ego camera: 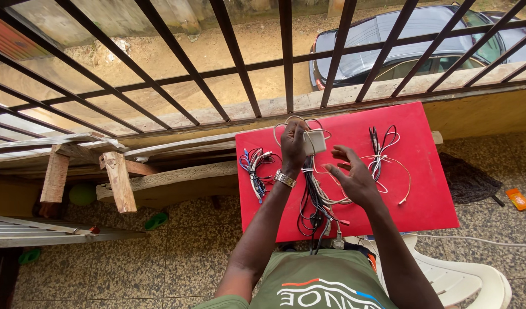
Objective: The person organizes a bundle of electrical cables on a red table. They separate the cables, coil them, and secure them with a rubber band. The person handles the cables by hand without using any tools.
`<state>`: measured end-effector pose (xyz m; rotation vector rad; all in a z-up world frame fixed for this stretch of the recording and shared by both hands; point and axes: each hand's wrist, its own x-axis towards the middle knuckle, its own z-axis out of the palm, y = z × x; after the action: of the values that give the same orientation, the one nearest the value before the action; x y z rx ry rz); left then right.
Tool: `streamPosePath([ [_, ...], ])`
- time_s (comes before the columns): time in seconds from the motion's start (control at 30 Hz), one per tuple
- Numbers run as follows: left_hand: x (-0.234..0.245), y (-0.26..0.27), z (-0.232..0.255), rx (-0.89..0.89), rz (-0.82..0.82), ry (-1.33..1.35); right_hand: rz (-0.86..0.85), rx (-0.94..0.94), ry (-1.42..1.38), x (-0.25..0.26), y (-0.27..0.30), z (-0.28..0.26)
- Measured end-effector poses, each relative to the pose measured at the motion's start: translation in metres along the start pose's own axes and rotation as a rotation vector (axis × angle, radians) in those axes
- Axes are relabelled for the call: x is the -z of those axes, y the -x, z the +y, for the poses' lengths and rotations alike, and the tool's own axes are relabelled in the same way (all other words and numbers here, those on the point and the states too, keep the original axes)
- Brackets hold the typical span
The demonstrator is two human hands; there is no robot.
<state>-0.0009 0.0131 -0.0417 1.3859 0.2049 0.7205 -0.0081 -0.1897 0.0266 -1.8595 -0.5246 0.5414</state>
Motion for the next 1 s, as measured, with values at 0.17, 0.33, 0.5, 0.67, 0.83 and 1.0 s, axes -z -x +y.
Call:
streamPosePath([
  [0.17, -0.014, 0.010, 0.003, 0.063, -0.166, -0.004, 0.018, 0.039, -0.480, -0.012, -0.027, 0.022],
  [0.33, -0.008, 0.004, 0.014, 0.144, -0.210, 0.077, -0.041, 0.088, -1.008, -0.018, -0.031, 0.029],
  [0.5, -0.012, 0.014, 0.024, 0.178, -0.329, 0.041, -0.039, 0.054, -1.020, -0.016, -0.047, 0.042],
  [0.67, -0.021, 0.020, 0.030, 0.226, -0.146, 0.077, -0.050, 0.011, -1.138, -0.023, -0.068, 0.079],
  [0.83, -0.021, 0.020, 0.028, 0.119, 0.018, 0.159, -0.051, 0.132, -1.048, -0.034, -0.070, 0.095],
  [1.0, -0.021, 0.030, 0.019, 0.221, 0.161, 0.068, -0.056, 0.125, -0.952, -0.039, -0.064, 0.072],
])
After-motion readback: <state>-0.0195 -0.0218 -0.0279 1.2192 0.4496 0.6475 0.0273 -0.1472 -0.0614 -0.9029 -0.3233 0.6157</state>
